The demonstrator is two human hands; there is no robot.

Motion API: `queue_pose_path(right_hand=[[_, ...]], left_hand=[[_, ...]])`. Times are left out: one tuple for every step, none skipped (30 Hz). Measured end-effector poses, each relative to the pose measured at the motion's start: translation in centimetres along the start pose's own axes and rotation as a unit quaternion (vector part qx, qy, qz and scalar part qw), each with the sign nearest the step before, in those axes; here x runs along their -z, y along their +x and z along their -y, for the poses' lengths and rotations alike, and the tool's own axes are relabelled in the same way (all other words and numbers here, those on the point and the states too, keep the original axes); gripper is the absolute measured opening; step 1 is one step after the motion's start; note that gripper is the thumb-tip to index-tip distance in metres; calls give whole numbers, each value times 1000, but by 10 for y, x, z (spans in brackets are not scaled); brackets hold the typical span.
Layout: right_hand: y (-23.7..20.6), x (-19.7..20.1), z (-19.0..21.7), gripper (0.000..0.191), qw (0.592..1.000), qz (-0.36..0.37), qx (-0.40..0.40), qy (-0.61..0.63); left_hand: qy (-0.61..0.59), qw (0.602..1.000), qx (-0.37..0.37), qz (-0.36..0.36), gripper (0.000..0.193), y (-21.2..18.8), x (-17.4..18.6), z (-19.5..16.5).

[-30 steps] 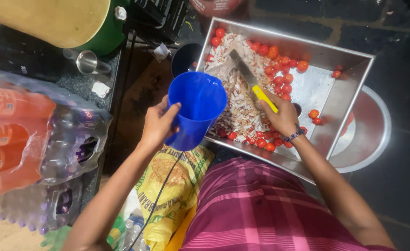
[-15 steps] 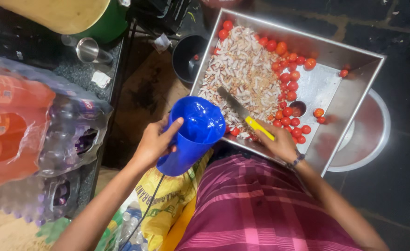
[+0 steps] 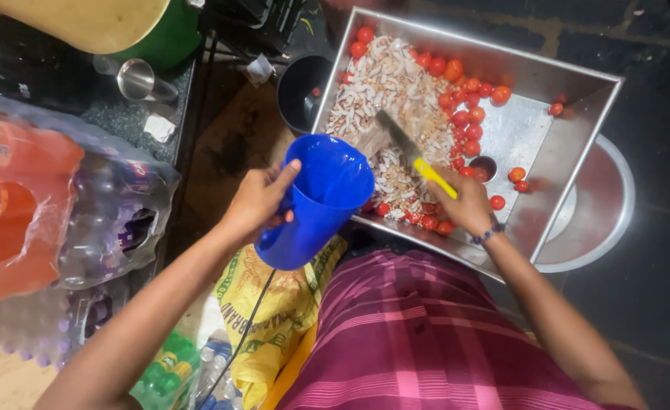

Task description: The person sits on the floor sorting tomatoes in a large metal tray, moving good tomatoes aside and cutting out spoiled ones with a yellow-handled knife. They pour a tray of coconut pieces into the tomatoes, then add water from a blue plastic mug and continue cutting and sorting.

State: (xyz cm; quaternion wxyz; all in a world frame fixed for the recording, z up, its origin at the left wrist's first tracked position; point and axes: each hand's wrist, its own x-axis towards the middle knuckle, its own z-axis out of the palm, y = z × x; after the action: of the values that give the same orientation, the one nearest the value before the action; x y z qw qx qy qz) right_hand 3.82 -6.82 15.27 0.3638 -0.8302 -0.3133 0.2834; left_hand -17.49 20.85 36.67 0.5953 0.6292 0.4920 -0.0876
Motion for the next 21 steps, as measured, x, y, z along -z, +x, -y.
queue_pose_path(right_hand=[[8,1,0,48,999,-18,36,19],[16,3,1,48,996,-35,72,38],[24,5,2,47,995,-41,84,40],[32,8,3,47,993,-47,96,42],[39,10,5,46,992,-53,107,45],[46,12,7,45,993,-52,93,43],[52,13,10,45,995,-52,79,41],[56,14,13,44,996,-52,65,38],[58,14,15,45,997,-41,60,23],[58,12,17,46,998,-29,54,7],[54,9,19,47,999,-17,48,-9],[49,5,20,48,997,-24,70,-9],[40,-1,20,49,995,-31,90,-8],[30,-7,18,50,993,-39,109,-9],[17,-13,16,53,1000,16,21,2],[3,-18,11,57,995,69,-67,14],[-13,-23,6,56,995,80,-53,15],[-28,-26,0,56,995,91,-38,16],[-42,-26,-7,56,994,104,-35,24],[-56,-23,-15,56,992,118,-31,32],[-69,-16,-21,55,990,133,-27,40]], left_hand=[[3,1000,-9,-5,53,0,1,-3],[6,1000,-18,-11,52,0,2,-5],[9,999,-28,-16,52,-1,2,-6],[19,999,-24,-23,55,-2,3,-7],[29,999,-19,-30,59,-3,4,-7],[40,998,-14,-36,62,-4,4,-6],[19,999,-18,-39,61,-5,5,-5],[-2,999,-24,-42,62,-6,5,-3],[-23,998,-28,-46,65,-7,6,0],[-23,998,-28,-48,64,-8,8,3],[-23,998,-29,-50,63,-10,9,6],[-23,998,-29,-52,63,-11,10,9],[-19,998,-28,-56,61,-14,12,12],[-14,998,-27,-58,59,-16,15,16],[-10,998,-26,-58,57,-19,16,20],[-22,997,-21,-64,56,-22,16,24],[-35,997,-17,-69,55,-26,17,29],[-48,996,-13,-75,54,-30,17,35],[-61,995,-10,-85,53,-33,17,40],[-74,993,-7,-95,51,-38,16,46],[-89,990,-3,-107,50,-42,16,52]])
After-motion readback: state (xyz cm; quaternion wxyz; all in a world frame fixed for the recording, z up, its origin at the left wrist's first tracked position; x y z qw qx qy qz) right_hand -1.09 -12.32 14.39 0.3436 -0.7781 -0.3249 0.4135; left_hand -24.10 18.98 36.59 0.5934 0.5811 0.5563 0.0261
